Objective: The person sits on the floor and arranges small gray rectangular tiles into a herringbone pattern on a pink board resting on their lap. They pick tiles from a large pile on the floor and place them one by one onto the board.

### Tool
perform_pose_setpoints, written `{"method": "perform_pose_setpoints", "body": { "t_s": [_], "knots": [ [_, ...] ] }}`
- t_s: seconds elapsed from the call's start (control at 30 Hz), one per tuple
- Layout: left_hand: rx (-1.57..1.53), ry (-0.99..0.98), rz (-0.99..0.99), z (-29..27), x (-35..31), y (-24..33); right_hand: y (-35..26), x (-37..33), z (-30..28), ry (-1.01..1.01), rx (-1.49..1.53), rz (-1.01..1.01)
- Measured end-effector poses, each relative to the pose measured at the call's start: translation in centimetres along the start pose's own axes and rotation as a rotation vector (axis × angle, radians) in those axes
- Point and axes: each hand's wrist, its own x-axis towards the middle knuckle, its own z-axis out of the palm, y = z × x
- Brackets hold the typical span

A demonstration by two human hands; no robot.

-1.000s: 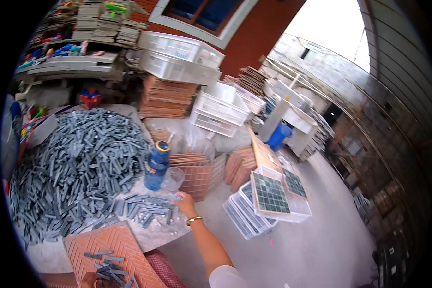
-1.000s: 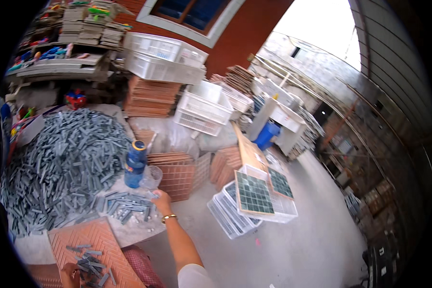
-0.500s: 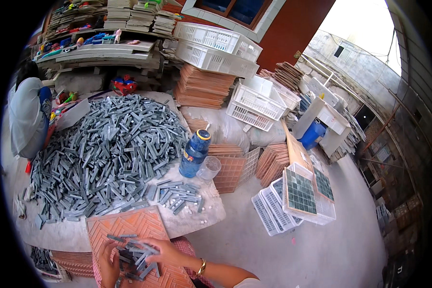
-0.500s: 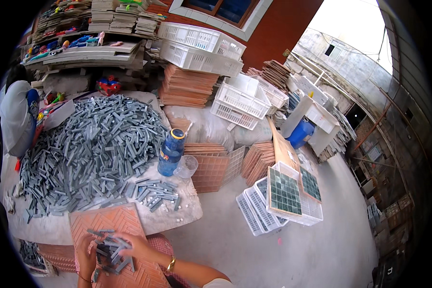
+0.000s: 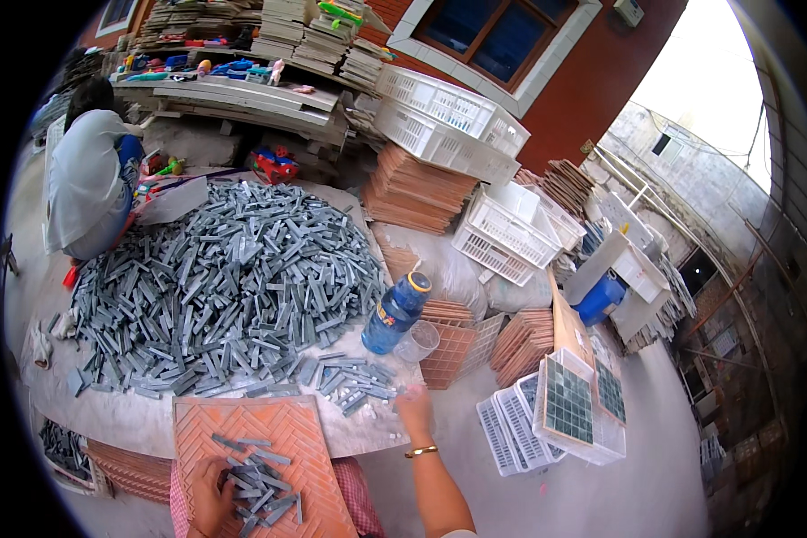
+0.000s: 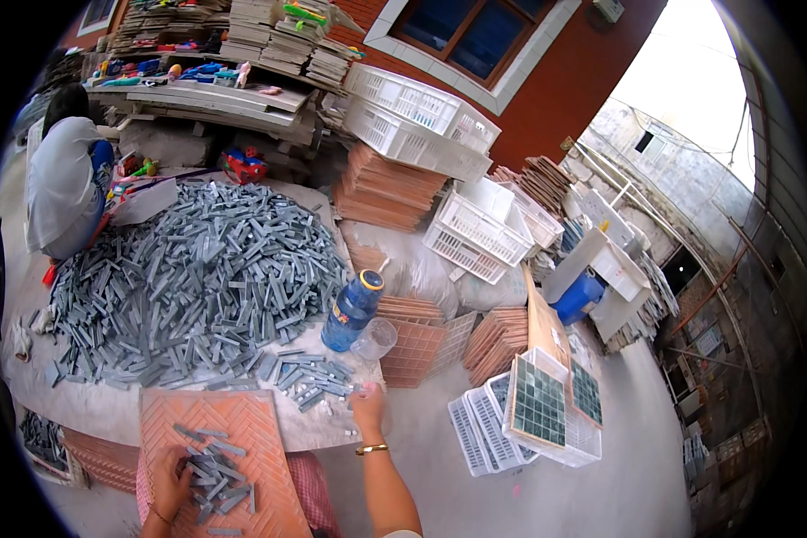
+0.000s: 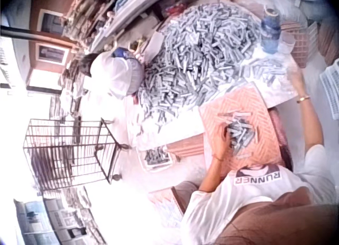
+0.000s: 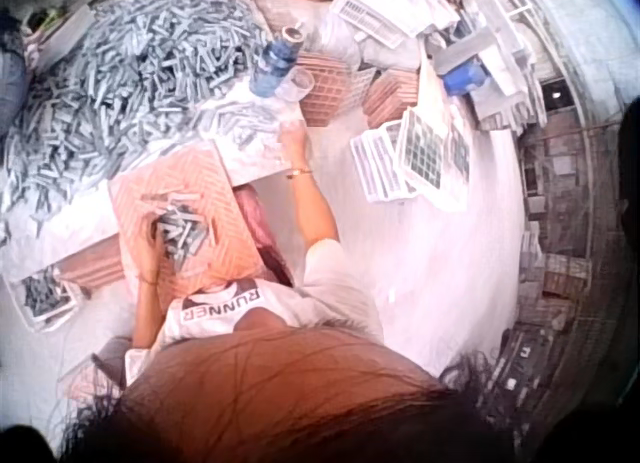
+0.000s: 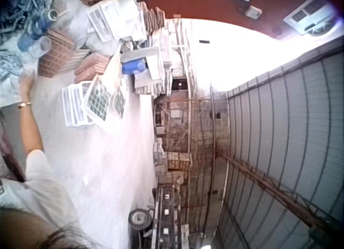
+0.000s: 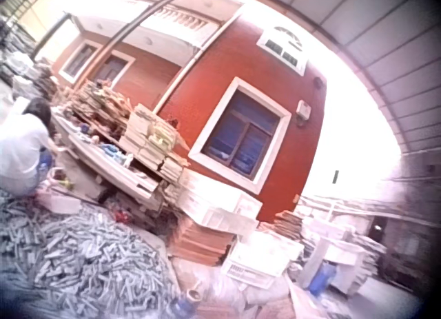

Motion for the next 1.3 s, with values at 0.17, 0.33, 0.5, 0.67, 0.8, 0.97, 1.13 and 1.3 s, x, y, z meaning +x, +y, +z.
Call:
{"method": "perform_pose_setpoints", "body": {
  "t_s": [0.17, 0.33, 0.5, 0.67, 0.8, 0.97, 1.13, 1.3],
  "knots": [
    [0.057, 0.044, 0.034, -0.9, 0.2, -0.7, -2.0, 0.8, 2.7, -0.105, -0.434, -0.557],
    [0.056, 0.051, 0.033, -1.1, -0.1, -1.0, -3.4, 0.7, 3.3, -0.32, -0.588, -0.545],
    [0.076, 0.053, 0.049, -1.6, -0.2, -1.7, -6.7, 0.8, 3.1, -0.518, -0.819, -0.452],
    [0.06, 0.048, 0.046, -2.0, -0.4, -2.6, -7.7, 0.5, 1.5, -0.424, -0.864, -0.622],
    [0.058, 0.049, 0.052, -2.4, -0.7, -3.0, -8.0, -0.3, 1.4, -0.379, -0.667, -0.573],
    [-0.375, 0.143, -0.173, -3.4, -0.6, -1.7, -12.5, -10.7, 6.0, -1.029, -0.098, -0.438],
    [-0.54, 0.173, -0.204, -2.5, -1.4, -2.2, -12.9, -16.6, 8.3, -1.177, 0.1, -0.538],
    [-0.441, 0.151, -0.159, -3.1, -2.0, -2.0, -6.8, -3.0, 7.3, -0.261, -0.494, -0.605]
  ]
}}
